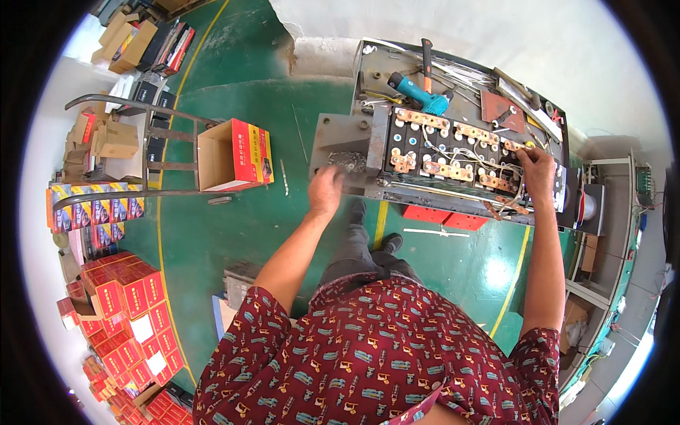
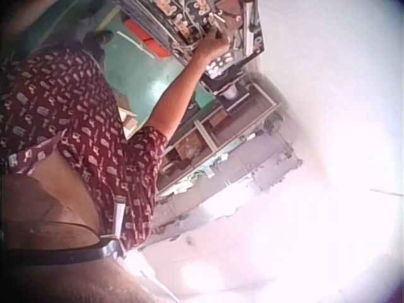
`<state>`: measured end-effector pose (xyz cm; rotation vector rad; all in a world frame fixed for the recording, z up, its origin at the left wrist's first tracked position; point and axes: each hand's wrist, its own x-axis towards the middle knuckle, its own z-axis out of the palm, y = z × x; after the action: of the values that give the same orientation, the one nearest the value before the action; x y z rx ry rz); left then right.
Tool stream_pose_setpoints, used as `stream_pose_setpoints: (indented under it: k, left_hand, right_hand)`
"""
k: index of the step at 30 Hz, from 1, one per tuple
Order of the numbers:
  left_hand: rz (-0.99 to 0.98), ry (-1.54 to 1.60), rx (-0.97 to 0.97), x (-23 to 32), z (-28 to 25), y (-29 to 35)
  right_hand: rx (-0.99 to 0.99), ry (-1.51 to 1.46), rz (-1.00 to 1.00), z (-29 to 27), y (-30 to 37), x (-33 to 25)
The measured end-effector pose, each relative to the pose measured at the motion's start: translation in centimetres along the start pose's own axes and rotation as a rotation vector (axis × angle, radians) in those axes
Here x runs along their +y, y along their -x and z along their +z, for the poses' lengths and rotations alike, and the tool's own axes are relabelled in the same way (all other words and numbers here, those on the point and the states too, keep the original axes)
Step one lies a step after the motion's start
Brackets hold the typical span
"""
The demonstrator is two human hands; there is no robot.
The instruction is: The person assembles an electrical component by hand-connecting wires to terminals on a metal frame. They use a cordless drill to tighten screws and pliers to manipulate the wires. The person works methodically across multiple connection points on the assembly.
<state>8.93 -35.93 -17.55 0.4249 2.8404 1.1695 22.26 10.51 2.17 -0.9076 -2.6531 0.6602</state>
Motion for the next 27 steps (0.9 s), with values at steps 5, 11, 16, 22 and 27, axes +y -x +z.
stream_pose_setpoints:
  k: [5,11,16,22,27]
  left_hand:
    - [0.118,-0.078,-0.076,0.8,-0.3,-0.9]
    - [0.107,-0.037,-0.05,-0.5,-0.5,-1.4]
    - [0.093,-0.013,0.016,-0.1,-0.9,-1.5]
    - [0.045,-0.032,-0.152,3.8,0.1,-1.8]
    - [-0.052,-0.185,-0.267,4.8,1.1,-3.1]
  right_hand:
    - [-0.014,-0.031,0.03,0.1,-0.3,0.4]
    - [-0.031,-0.065,0.06,0.1,-0.2,0.5]
    - [-0.042,-0.052,0.057,-0.2,-0.2,0.0]
    - [-0.051,-0.045,0.067,-0.3,-0.4,0.1]
    - [-0.019,-0.049,0.015,0.1,-0.4,0.1]
